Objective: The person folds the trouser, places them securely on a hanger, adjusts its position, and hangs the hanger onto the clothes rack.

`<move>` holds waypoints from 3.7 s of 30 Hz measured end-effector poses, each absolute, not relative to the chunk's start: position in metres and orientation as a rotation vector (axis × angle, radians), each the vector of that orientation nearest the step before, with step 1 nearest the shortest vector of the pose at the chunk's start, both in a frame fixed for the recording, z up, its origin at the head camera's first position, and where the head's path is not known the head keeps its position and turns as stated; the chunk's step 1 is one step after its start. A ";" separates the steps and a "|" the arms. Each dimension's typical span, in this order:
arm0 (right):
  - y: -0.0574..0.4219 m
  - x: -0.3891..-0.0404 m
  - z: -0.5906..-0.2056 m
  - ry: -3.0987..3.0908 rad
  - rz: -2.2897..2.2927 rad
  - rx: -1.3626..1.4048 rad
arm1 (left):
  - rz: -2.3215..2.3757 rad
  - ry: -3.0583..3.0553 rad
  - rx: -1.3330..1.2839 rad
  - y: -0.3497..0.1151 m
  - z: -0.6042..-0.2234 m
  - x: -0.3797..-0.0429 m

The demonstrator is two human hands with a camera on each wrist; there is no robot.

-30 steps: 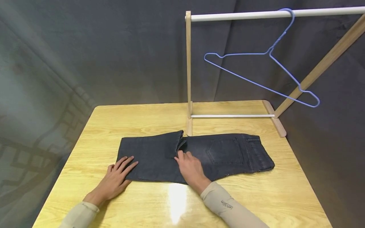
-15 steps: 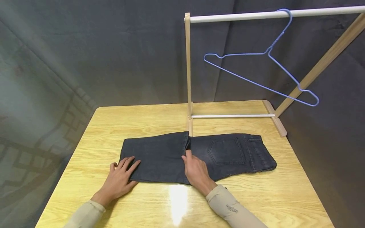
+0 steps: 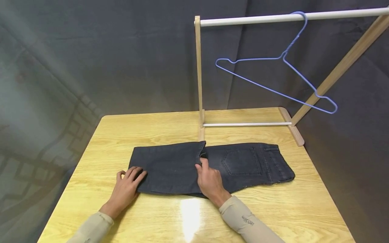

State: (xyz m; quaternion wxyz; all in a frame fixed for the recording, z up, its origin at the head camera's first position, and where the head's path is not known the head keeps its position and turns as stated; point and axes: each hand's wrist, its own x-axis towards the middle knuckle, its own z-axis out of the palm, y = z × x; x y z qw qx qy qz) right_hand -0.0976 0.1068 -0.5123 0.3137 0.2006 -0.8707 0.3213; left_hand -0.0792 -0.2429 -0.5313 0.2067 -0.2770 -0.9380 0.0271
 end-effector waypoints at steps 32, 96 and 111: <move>0.211 -0.110 -0.525 -2.715 0.730 0.095 | -0.296 -2.594 -0.937 -0.227 -0.534 -0.086; 0.224 -0.099 -0.499 -2.490 1.074 -0.010 | -0.167 -2.788 -0.206 -0.178 -0.520 -0.106; 0.232 -0.101 -0.501 -3.091 0.725 -0.091 | 0.134 -2.755 -1.031 -0.237 -0.534 -0.080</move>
